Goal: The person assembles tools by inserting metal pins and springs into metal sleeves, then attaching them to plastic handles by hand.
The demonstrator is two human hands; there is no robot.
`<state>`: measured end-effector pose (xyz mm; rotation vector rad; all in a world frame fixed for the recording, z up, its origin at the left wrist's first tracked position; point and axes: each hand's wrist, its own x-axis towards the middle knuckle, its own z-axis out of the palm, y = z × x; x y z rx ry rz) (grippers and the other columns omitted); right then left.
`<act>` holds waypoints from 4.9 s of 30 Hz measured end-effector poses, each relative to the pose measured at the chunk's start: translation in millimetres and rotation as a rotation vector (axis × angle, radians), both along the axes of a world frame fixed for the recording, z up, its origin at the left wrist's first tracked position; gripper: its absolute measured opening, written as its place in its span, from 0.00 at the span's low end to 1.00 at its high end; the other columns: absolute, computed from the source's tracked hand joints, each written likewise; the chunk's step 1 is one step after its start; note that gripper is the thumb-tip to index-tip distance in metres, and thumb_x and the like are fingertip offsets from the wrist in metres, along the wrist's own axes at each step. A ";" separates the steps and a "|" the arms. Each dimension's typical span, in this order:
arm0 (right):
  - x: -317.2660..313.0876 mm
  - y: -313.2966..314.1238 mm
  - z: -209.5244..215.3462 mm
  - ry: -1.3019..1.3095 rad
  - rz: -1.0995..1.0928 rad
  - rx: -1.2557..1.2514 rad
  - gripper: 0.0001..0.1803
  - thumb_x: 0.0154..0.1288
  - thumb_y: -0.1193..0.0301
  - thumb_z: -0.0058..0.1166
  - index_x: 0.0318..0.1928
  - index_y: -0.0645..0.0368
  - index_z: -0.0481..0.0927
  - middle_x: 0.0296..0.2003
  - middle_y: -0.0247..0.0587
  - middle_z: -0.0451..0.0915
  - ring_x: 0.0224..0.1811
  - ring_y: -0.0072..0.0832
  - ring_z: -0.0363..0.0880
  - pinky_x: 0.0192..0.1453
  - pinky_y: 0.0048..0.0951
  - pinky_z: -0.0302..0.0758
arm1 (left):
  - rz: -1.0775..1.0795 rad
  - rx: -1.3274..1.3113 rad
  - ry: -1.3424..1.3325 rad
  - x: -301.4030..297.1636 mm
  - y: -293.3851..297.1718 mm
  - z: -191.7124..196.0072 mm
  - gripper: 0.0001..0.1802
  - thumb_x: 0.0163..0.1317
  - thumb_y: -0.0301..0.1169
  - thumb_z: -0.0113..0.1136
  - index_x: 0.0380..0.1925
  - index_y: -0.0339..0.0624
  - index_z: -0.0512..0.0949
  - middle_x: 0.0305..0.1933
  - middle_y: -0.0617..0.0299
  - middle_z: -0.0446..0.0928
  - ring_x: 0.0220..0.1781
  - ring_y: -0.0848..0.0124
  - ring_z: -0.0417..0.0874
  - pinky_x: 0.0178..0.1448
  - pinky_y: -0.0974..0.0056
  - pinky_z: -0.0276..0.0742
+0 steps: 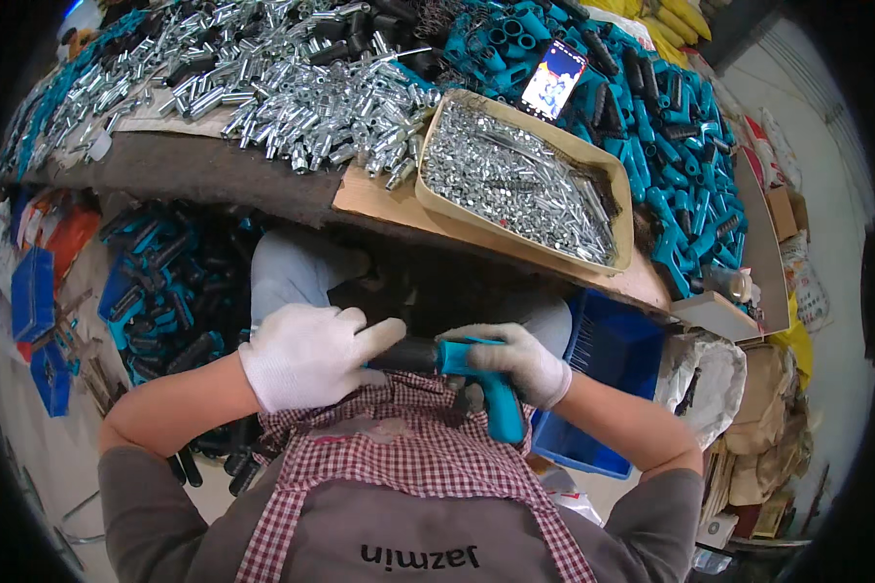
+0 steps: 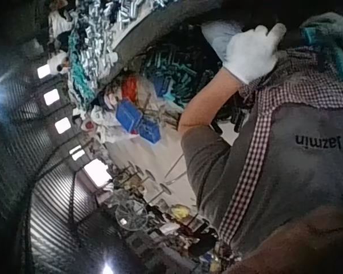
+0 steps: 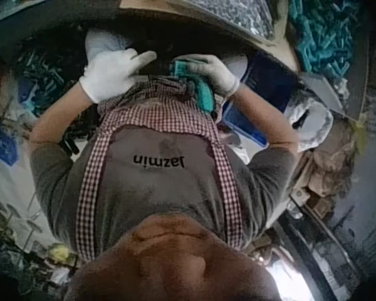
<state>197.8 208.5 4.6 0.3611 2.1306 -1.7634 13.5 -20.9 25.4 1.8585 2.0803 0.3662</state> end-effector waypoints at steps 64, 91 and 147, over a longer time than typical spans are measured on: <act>-35.6 -20.5 -44.4 0.138 -0.316 -0.236 0.18 0.73 0.63 0.53 0.54 0.64 0.76 0.37 0.38 0.80 0.37 0.23 0.77 0.44 0.27 0.75 | 0.373 0.374 0.042 -81.5 106.4 -1.0 0.22 0.58 0.41 0.63 0.52 0.46 0.80 0.45 0.49 0.82 0.49 0.51 0.83 0.51 0.51 0.79; -34.7 -47.6 -17.6 0.463 -0.247 0.849 0.29 0.52 0.71 0.66 0.58 0.50 0.77 0.33 0.47 0.79 0.36 0.47 0.82 0.41 0.42 0.79 | 0.603 0.268 -0.896 -26.9 24.8 -20.2 0.12 0.66 0.31 0.58 0.44 0.33 0.80 0.32 0.62 0.80 0.31 0.77 0.77 0.37 0.69 0.74; -21.0 -29.3 -20.0 0.460 -0.123 0.757 0.19 0.58 0.58 0.65 0.45 0.55 0.82 0.31 0.47 0.81 0.33 0.43 0.83 0.38 0.39 0.79 | 0.239 0.648 -0.290 -10.0 9.3 -45.4 0.29 0.40 0.26 0.67 0.50 0.37 0.80 0.57 0.47 0.76 0.56 0.52 0.79 0.59 0.59 0.75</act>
